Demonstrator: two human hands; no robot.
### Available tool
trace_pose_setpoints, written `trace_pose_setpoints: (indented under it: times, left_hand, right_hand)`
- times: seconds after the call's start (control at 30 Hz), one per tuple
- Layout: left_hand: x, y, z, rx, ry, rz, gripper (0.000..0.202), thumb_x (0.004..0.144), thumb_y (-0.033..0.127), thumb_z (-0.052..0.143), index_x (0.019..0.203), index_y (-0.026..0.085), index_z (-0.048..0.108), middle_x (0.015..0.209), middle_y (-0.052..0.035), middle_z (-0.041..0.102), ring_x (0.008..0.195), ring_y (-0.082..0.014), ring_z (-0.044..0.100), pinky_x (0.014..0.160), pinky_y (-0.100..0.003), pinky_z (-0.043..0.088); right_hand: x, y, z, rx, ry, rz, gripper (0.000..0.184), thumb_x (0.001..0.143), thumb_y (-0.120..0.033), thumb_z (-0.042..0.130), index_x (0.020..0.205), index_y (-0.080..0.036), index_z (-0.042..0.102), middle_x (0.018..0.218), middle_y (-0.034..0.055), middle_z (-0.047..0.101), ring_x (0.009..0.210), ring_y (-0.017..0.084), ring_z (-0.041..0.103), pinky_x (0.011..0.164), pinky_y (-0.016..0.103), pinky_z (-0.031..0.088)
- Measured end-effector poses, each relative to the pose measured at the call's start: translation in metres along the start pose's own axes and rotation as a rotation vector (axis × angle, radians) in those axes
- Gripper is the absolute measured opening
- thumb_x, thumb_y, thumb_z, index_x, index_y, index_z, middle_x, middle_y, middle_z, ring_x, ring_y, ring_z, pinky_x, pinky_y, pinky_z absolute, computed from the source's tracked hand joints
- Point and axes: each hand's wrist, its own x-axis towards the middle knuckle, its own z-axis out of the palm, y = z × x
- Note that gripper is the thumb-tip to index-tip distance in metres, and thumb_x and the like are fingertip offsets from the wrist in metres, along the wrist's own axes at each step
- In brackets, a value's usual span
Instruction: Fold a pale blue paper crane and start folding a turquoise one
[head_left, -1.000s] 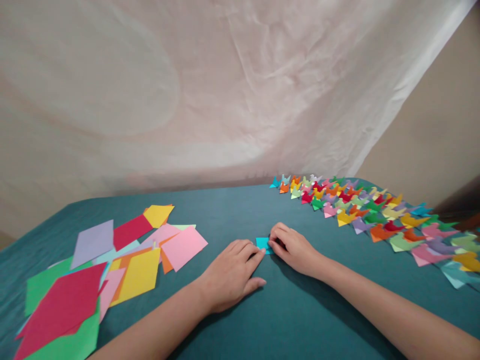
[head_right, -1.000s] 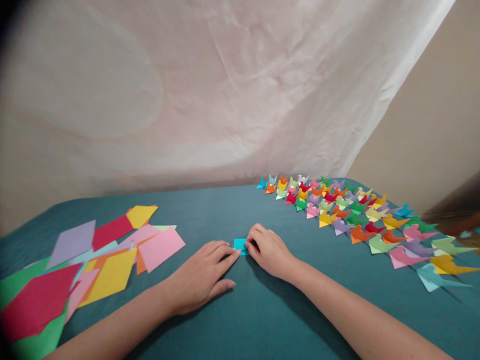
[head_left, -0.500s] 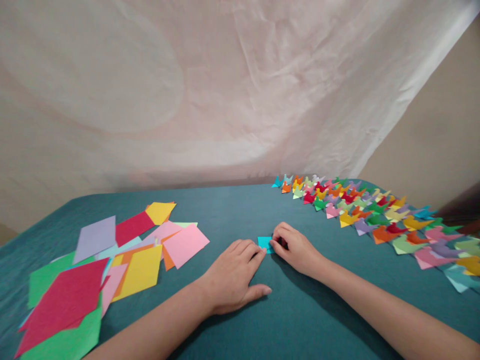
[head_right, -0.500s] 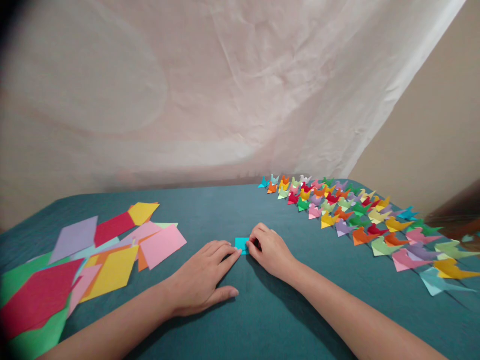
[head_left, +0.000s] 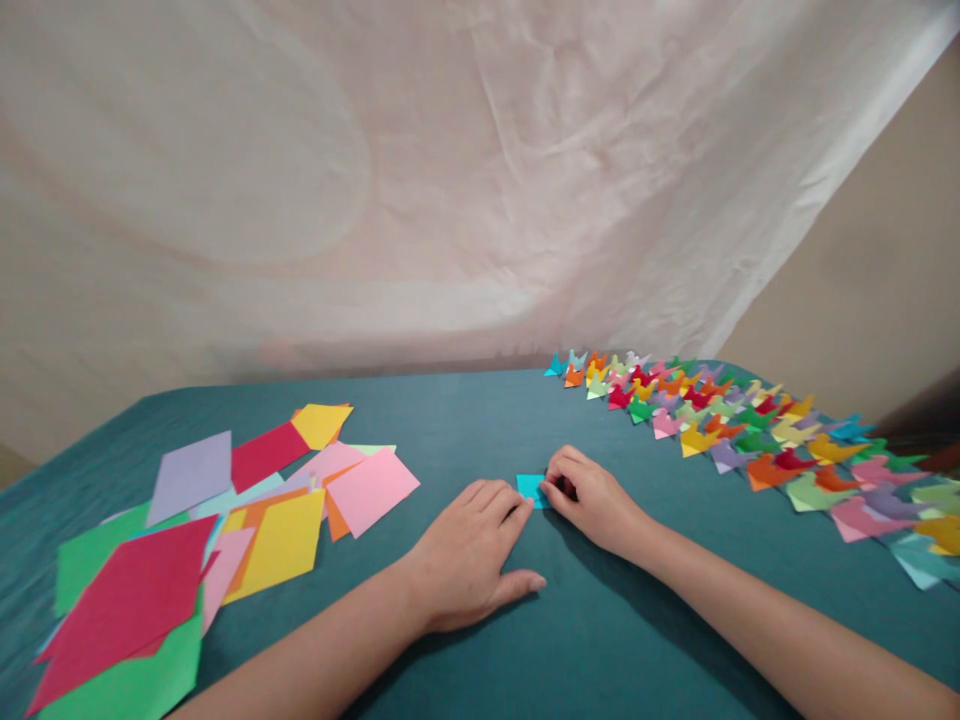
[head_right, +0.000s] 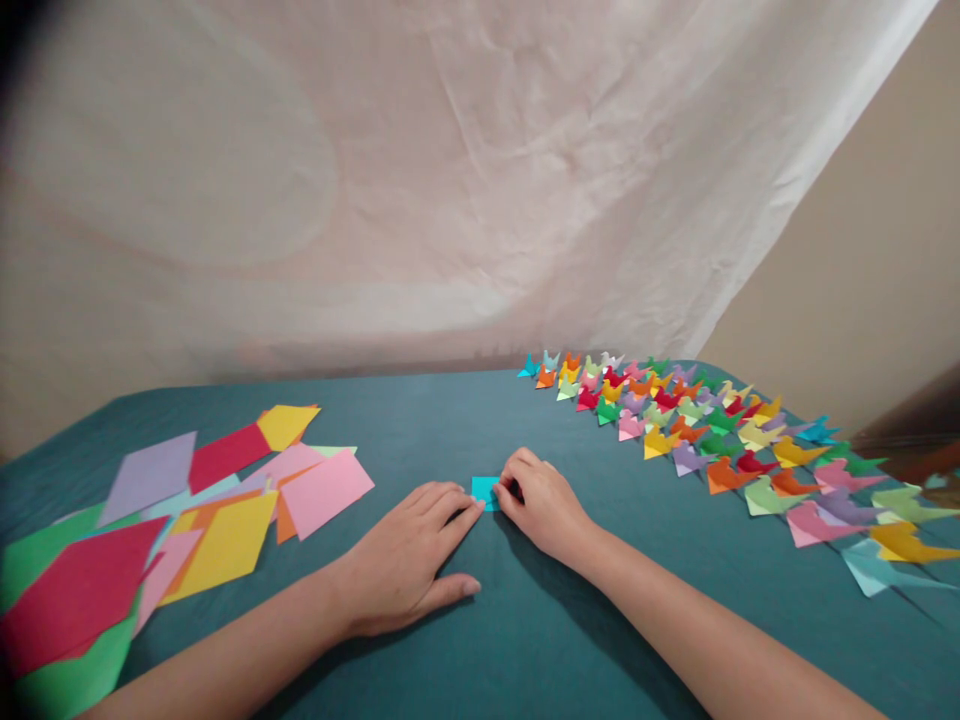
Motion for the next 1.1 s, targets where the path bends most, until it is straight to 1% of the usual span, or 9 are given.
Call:
trace_pose_setpoints:
  times: [0.3,0.57,0.9,1.1]
  left_hand:
    - [-0.0005,0.0022,-0.0012,0.009,0.002,-0.011,0.061,0.085,0.056,0.045,0.128,0.013,0.042,0.120,-0.0128,0.050,0.114,-0.0282,0.043,0.099,-0.043,0.033]
    - [0.0022,0.0039,-0.0007,0.045,0.030,-0.012,0.058,0.085,0.057,0.044,0.124,0.014,0.045,0.115,-0.0127,0.053,0.111,-0.0284,0.045,0.096,-0.043,0.034]
    - [0.0047,0.0052,-0.0002,0.069,0.012,-0.026,0.055,0.087,0.055,0.041,0.122,0.013,0.048,0.111,-0.0124,0.053,0.106,-0.0279,0.047,0.094,-0.044,0.036]
    - [0.0069,0.0048,0.0033,0.048,0.049,-0.044,0.058,0.087,0.056,0.039,0.125,0.013,0.046,0.111,-0.0126,0.052,0.104,-0.0273,0.047,0.092,-0.043,0.037]
  right_hand:
    - [0.0001,-0.0028,-0.0011,-0.058,-0.012,0.006,0.009,0.084,-0.017,0.051,0.075,-0.018,0.053,0.083,0.0022,0.053,0.067,0.013,0.050,0.061,0.025,0.041]
    - [0.0005,-0.0055,-0.0011,-0.099,-0.019,0.011,0.009,0.084,-0.017,0.050,0.076,-0.019,0.053,0.083,0.0024,0.053,0.067,0.013,0.051,0.061,0.025,0.041]
    - [0.0004,-0.0046,0.0015,-0.143,-0.014,0.020,0.008,0.084,-0.017,0.052,0.076,-0.018,0.053,0.084,0.0022,0.053,0.068,0.013,0.051,0.062,0.025,0.040]
    - [0.0004,-0.0040,0.0020,-0.136,-0.009,0.016,0.009,0.083,-0.018,0.052,0.075,-0.019,0.052,0.083,0.0018,0.053,0.067,0.013,0.050,0.061,0.025,0.040]
